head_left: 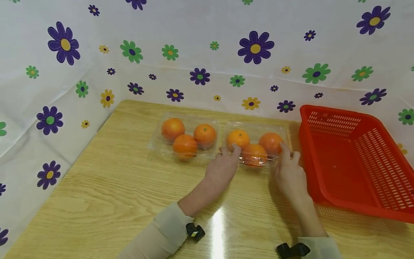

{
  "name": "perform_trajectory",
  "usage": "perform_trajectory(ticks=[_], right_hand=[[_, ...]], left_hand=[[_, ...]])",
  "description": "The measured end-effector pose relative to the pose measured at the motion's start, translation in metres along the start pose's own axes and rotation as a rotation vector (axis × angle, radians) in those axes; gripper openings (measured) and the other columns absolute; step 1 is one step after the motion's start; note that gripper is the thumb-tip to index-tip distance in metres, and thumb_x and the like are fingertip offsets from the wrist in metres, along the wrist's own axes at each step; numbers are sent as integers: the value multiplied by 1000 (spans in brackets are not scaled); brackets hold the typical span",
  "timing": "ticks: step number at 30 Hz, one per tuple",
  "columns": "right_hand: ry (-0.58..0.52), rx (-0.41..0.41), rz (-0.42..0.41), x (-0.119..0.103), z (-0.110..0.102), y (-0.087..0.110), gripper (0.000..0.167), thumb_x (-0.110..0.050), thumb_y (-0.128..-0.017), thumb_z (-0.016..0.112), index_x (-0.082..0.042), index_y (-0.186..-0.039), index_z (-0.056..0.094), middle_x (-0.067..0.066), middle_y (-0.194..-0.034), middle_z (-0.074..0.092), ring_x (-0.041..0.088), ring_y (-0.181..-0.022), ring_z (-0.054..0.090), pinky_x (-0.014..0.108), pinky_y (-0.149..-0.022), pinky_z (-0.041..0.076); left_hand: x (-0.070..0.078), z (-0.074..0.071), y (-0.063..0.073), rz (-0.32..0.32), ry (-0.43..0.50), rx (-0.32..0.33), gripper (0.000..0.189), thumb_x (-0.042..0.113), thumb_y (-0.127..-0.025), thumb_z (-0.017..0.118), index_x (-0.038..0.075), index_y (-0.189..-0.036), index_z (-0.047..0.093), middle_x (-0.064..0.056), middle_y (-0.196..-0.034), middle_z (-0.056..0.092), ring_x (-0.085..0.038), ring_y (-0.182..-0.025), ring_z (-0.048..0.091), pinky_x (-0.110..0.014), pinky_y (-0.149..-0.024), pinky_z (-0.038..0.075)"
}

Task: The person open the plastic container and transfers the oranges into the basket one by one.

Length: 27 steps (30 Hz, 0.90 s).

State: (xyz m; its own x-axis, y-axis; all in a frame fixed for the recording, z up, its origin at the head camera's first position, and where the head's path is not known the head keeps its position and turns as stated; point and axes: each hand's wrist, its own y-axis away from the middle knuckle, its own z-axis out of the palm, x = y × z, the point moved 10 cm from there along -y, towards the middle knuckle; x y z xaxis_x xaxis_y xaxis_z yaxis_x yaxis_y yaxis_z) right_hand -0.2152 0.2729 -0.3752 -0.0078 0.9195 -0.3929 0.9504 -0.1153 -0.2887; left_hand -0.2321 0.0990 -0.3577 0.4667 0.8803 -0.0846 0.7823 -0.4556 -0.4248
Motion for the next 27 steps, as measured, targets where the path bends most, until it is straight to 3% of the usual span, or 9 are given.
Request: perform_trajectory(ticks=[6,10,14,18,22,27], right_hand=[[-2,-9,17,1,2,0,54,-1,-92,46,-6,-145,32,36,-117,42,42,-52,56,50,-43,48],[-1,-3,18,1,2,0,52,-1,-94,46,-5,-144,32,37,-117,42,41,-52,55,50,-43,48],[-2,14,4,-1,1,-1,51,0,-94,46,-4,-143,33,37,-115,42,38,-49,54,46,-41,47],[-3,39,-8,-1,-1,-2,51,0,-93,45,-4,-143,32,38,-113,42,37,-47,52,46,-39,45],[-6,36,0,0,0,-1,53,1,-92,46,-4,-143,32,37,-114,42,37,-47,52,46,-39,45],[-12,16,14,1,2,-1,53,2,-92,46,-4,-143,32,38,-116,42,36,-49,53,45,-40,45]], left_hand=[[0,7,1,19,33,-98,29,3,-100,53,6,-127,44,-23,-107,67,-23,-67,67,-26,-43,50],[0,9,2,37,30,-129,31,4,-100,53,6,-128,41,-23,-111,67,-24,-71,68,-25,-44,51],[-2,6,0,36,29,-91,29,10,-101,55,6,-126,42,-21,-103,68,-22,-67,67,-26,-44,51],[-3,2,-2,16,63,-36,34,18,-97,64,7,-122,45,-14,-82,64,-19,-55,61,-26,-41,48],[-3,-1,-3,4,78,0,28,15,-97,62,8,-119,47,-8,-69,55,-17,-49,56,-26,-38,45],[-2,1,-3,4,90,-17,20,8,-99,55,9,-118,47,-7,-69,55,-17,-48,56,-25,-37,42]])
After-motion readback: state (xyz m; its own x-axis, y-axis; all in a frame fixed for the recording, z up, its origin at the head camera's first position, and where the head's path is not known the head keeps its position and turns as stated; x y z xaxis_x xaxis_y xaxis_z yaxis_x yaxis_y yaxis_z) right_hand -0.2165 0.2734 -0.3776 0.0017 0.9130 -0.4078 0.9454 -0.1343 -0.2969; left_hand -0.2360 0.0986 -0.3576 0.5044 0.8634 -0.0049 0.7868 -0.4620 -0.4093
